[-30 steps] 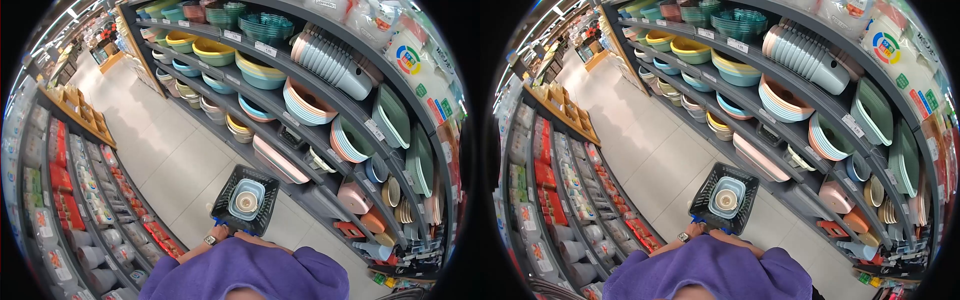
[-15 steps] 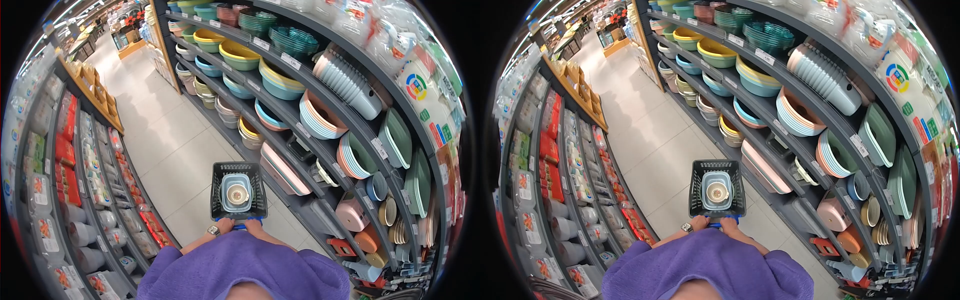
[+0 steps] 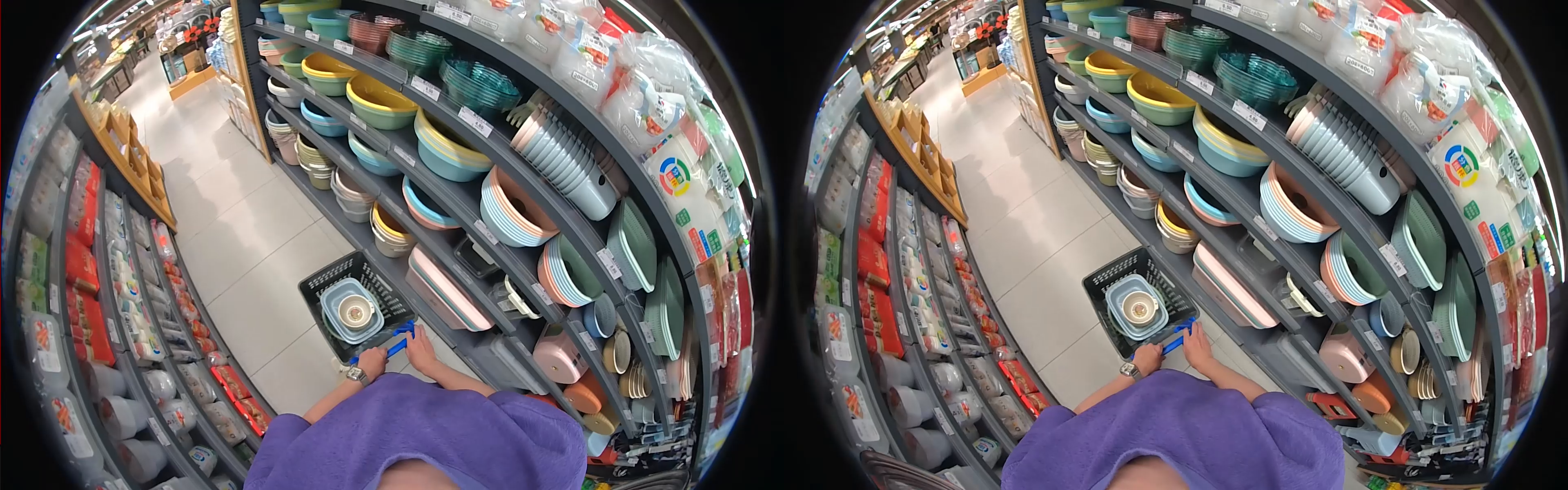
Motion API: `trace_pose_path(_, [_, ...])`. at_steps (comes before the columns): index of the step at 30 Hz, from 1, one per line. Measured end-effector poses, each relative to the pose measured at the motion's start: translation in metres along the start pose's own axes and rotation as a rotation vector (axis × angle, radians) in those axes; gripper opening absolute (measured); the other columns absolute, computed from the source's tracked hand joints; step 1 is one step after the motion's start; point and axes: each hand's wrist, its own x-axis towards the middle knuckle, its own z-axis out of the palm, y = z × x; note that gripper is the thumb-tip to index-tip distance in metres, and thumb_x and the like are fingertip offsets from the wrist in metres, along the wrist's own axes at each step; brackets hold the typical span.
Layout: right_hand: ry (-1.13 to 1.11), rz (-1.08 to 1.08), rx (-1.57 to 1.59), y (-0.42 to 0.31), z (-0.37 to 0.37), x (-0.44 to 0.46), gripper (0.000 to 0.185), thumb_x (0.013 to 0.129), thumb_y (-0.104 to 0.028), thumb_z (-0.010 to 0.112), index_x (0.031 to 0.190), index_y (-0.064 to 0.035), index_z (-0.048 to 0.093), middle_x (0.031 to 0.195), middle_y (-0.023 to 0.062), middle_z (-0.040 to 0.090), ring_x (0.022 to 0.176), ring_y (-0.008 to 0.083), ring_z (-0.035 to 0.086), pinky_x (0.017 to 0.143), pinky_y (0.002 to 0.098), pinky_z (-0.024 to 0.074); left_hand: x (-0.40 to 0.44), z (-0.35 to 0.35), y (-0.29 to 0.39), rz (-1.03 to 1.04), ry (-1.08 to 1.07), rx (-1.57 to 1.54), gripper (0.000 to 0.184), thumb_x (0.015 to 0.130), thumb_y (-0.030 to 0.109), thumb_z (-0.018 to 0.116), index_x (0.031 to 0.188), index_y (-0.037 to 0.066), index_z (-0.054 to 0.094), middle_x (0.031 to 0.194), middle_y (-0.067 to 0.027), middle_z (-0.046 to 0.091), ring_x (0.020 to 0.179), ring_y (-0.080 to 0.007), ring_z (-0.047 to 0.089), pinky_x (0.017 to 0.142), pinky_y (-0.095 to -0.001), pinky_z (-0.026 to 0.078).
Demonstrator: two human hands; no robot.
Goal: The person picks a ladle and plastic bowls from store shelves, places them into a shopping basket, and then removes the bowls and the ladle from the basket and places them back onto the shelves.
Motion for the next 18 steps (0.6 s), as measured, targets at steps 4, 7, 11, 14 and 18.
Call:
trace_pose_path(4, [-0.034, 0.025, 0.102, 0.001, 0.001, 0.027, 0.042, 0.078, -0.006, 0.067, 0.116, 0.0053, 0.055, 0.136, 0.0321, 0.040, 0.135, 0.0471, 0.034, 0.096, 0.0504, 0.0495, 0.008, -0.009, 0.000, -0.078, 0.043, 0.032, 0.027, 0.084, 0.030, 0.070, 0.097, 0.007, 0.064, 0.077, -0.0180, 0.067, 0.071, -0.0369, 0.068, 0.059, -0.0494, 0.053])
trace_pose_path(7, [-0.079, 0.014, 0.096, 0.002, 0.005, 0.053, 0.043, 0.077, -0.005, 0.067, 0.117, 0.0047, 0.054, 0.138, 0.0319, 0.038, 0.136, 0.0479, 0.033, 0.095, 0.0507, 0.0506, 0.016, -0.013, -0.009, -0.149, 0.047, 0.043, 0.026, 0.085, 0.034, 0.069, 0.097, 0.012, 0.065, 0.076, -0.0152, 0.068, 0.070, -0.0358, 0.068, 0.057, -0.0487, 0.052])
trace_pose_path(11, [-0.040, -0.022, 0.127, -0.001, 0.005, 0.072, 0.047, 0.075, -0.004, 0.066, 0.119, 0.0041, 0.052, 0.139, 0.0320, 0.038, 0.136, 0.0504, 0.032, 0.101, 0.0511, 0.0469, 0.027, -0.008, -0.018, -0.231, 0.186, 0.113, 0.025, 0.083, 0.039, 0.070, 0.095, 0.016, 0.067, 0.073, -0.0114, 0.067, 0.067, -0.0325, 0.068, 0.055, -0.0463, 0.051])
trace_pose_path(14, [0.015, -0.033, 0.183, -0.001, 0.018, 0.089, 0.049, 0.074, -0.004, 0.066, 0.120, 0.0048, 0.052, 0.141, 0.0330, 0.037, 0.136, 0.0525, 0.031, 0.107, 0.0504, 0.0415, 0.033, -0.004, -0.029, -0.215, 0.296, 0.174, 0.021, 0.085, 0.033, 0.067, 0.095, 0.014, 0.066, 0.070, -0.0115, 0.066, 0.065, -0.0328, 0.067, 0.054, -0.0464, 0.050])
trace_pose_path(18, [-0.056, 0.000, 0.101, -0.008, 0.018, 0.116, 0.048, 0.074, -0.004, 0.066, 0.119, 0.0051, 0.053, 0.142, 0.0334, 0.035, 0.137, 0.0520, 0.030, 0.108, 0.0495, 0.0407, 0.037, -0.030, -0.028, -0.243, 0.272, 0.063, 0.023, 0.090, 0.031, 0.064, 0.098, 0.010, 0.064, 0.068, -0.0153, 0.064, 0.064, -0.0359, 0.066, 0.055, -0.0493, 0.051])
